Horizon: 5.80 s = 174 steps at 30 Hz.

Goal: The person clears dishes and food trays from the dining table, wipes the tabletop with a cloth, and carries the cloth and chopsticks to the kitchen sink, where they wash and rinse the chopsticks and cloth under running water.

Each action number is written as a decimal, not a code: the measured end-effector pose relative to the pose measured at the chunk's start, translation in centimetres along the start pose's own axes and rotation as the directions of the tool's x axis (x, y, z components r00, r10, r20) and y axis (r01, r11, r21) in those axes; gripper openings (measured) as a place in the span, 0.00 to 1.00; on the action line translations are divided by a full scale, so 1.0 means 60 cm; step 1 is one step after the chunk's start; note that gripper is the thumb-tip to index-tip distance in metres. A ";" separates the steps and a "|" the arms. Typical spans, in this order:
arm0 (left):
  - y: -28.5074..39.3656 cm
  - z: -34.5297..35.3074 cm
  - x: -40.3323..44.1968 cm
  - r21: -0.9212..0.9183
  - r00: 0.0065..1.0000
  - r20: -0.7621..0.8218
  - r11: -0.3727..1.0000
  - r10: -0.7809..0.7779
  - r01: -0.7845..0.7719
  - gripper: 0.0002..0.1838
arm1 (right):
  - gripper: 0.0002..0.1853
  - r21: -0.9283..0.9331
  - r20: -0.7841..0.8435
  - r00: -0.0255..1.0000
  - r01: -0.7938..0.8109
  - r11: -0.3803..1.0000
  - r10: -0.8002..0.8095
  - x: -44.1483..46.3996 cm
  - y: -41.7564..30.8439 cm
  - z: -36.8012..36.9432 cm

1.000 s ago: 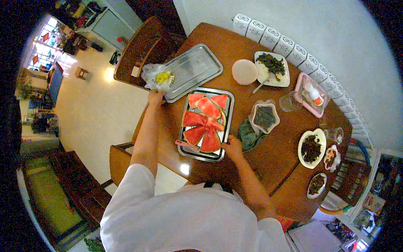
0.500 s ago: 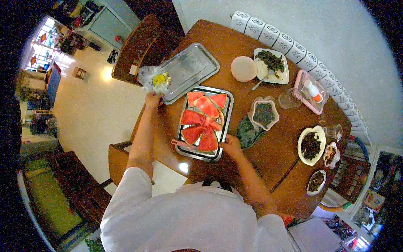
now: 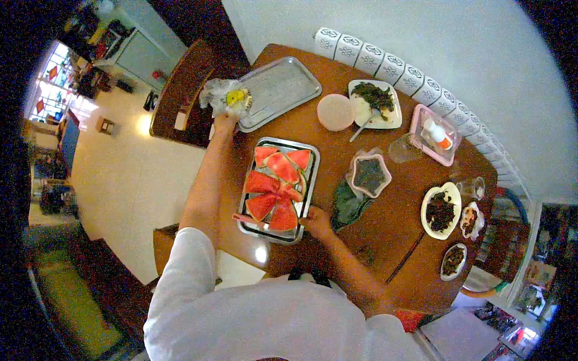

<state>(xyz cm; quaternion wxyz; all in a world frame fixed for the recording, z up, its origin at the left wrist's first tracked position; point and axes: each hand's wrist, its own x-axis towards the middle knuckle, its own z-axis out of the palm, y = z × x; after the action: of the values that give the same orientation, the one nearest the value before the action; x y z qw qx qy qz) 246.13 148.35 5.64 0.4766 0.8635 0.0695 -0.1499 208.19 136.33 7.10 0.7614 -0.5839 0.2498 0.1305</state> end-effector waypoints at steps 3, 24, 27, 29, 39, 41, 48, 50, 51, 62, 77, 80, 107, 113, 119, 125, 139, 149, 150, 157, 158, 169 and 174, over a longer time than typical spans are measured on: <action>-0.027 0.038 0.071 0.155 0.980 -0.036 0.970 0.195 -0.188 0.16 | 0.13 0.065 -0.018 0.999 0.042 0.997 -0.041 0.031 0.092 -0.002; -0.013 0.052 0.185 -0.011 0.956 -0.057 0.957 0.288 -0.289 0.22 | 0.18 -0.171 -0.124 0.986 0.093 0.981 -0.115 0.125 0.037 0.067; 0.057 -0.026 -0.001 -0.284 0.954 0.024 0.917 0.300 -0.281 0.19 | 0.14 -0.284 -0.159 0.962 0.169 0.944 -0.220 0.164 0.028 0.093; 0.023 -0.050 -0.049 -0.350 0.949 -0.040 0.885 0.314 -0.307 0.18 | 0.12 -0.354 -0.166 0.983 0.019 0.935 -0.083 0.149 -0.063 0.092; 0.001 -0.049 -0.350 -0.050 0.848 -0.016 0.846 0.530 -0.530 0.13 | 0.21 -0.188 -0.335 0.927 0.108 0.976 -0.167 0.131 -0.019 0.129; -0.024 -0.014 -0.381 -0.064 0.803 0.057 0.805 0.593 -0.589 0.12 | 0.18 -0.206 -0.357 0.869 0.283 0.937 -0.342 0.069 -0.014 0.105; 0.008 0.192 -0.471 0.056 0.665 0.544 0.769 0.512 -0.637 0.19 | 0.14 -0.406 -0.723 0.500 0.250 0.879 -0.477 -0.063 0.019 -0.107; 0.007 0.267 -0.461 0.154 0.631 0.570 0.687 0.526 -0.710 0.20 | 0.14 -0.460 -0.751 0.428 0.208 0.863 -0.503 -0.072 0.036 -0.152; 0.017 0.289 -0.460 0.154 0.631 0.568 0.685 0.528 -0.712 0.20 | 0.15 -0.406 -0.763 0.444 0.234 0.883 -0.469 -0.077 0.038 -0.166; 0.019 0.324 -0.420 0.381 0.703 0.496 0.599 0.511 -0.704 0.14 | 0.11 -0.085 -0.675 0.706 0.214 0.973 -0.214 -0.225 0.106 -0.159; -0.046 0.188 -0.326 0.531 0.845 0.242 0.664 0.477 -0.527 0.20 | 0.10 -0.181 -0.724 0.644 0.171 0.968 -0.249 -0.289 0.150 -0.245; -0.043 0.185 -0.350 0.517 0.822 0.178 0.660 0.541 -0.546 0.23 | 0.10 -0.143 -0.681 0.701 0.158 0.977 -0.213 -0.295 0.125 -0.254; 0.013 0.419 -0.607 0.650 0.651 0.237 0.381 0.721 -0.658 0.18 | 0.18 0.720 -0.638 0.745 0.485 0.497 0.196 0.039 -0.057 -0.612; 0.006 0.425 -0.604 0.709 0.714 0.246 0.381 0.655 -0.594 0.17 | 0.14 0.683 -0.676 0.708 0.496 0.536 0.207 0.060 -0.072 -0.611; 0.006 0.425 -0.602 0.701 0.715 0.258 0.384 0.650 -0.601 0.17 | 0.17 0.691 -0.654 0.721 0.448 0.568 0.228 0.061 -0.079 -0.621; 0.009 0.425 -0.602 0.724 0.696 0.250 0.348 0.673 -0.596 0.18 | 0.13 0.712 -0.672 0.674 0.476 0.516 0.306 0.085 -0.077 -0.632; 0.001 0.426 -0.598 0.686 0.663 0.260 0.350 0.702 -0.638 0.16 | 0.14 0.573 -0.722 0.671 0.445 0.688 0.168 0.106 -0.114 -0.627; 0.002 0.430 -0.604 0.715 0.676 0.274 0.324 0.685 -0.619 0.19 | 0.16 0.591 -0.629 0.769 0.372 0.716 0.119 0.119 -0.115 -0.641; 0.002 0.430 -0.602 0.712 0.674 0.280 0.323 0.683 -0.623 0.19 | 0.16 0.591 -0.633 0.764 0.373 0.715 0.124 0.117 -0.111 -0.636; -0.001 0.433 -0.604 0.731 0.682 0.268 0.318 0.681 -0.604 0.19 | 0.22 -0.435 -0.751 0.341 0.387 0.813 -0.565 -0.095 -0.136 -0.594; -0.001 0.434 -0.606 0.749 0.650 0.240 0.288 0.721 -0.596 0.18 | 0.23 -0.540 -0.730 0.290 0.310 0.783 -0.618 -0.135 -0.137 -0.605; -0.005 0.433 -0.605 0.730 0.634 0.225 0.304 0.740 -0.613 0.16 | 0.49 -0.627 -0.772 0.116 -0.308 0.716 -0.626 -0.267 -0.064 -0.798; -0.002 0.431 -0.608 0.721 0.643 0.226 0.319 0.732 -0.615 0.15 | 0.48 -0.514 -0.847 0.249 -0.156 0.844 -0.470 -0.256 -0.047 -0.829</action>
<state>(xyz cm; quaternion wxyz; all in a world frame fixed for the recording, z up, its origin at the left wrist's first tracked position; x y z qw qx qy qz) 206.63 127.42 4.43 0.0898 0.9330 -0.3308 0.1100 185.32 89.50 8.01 0.2800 -0.7383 0.5509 -0.2701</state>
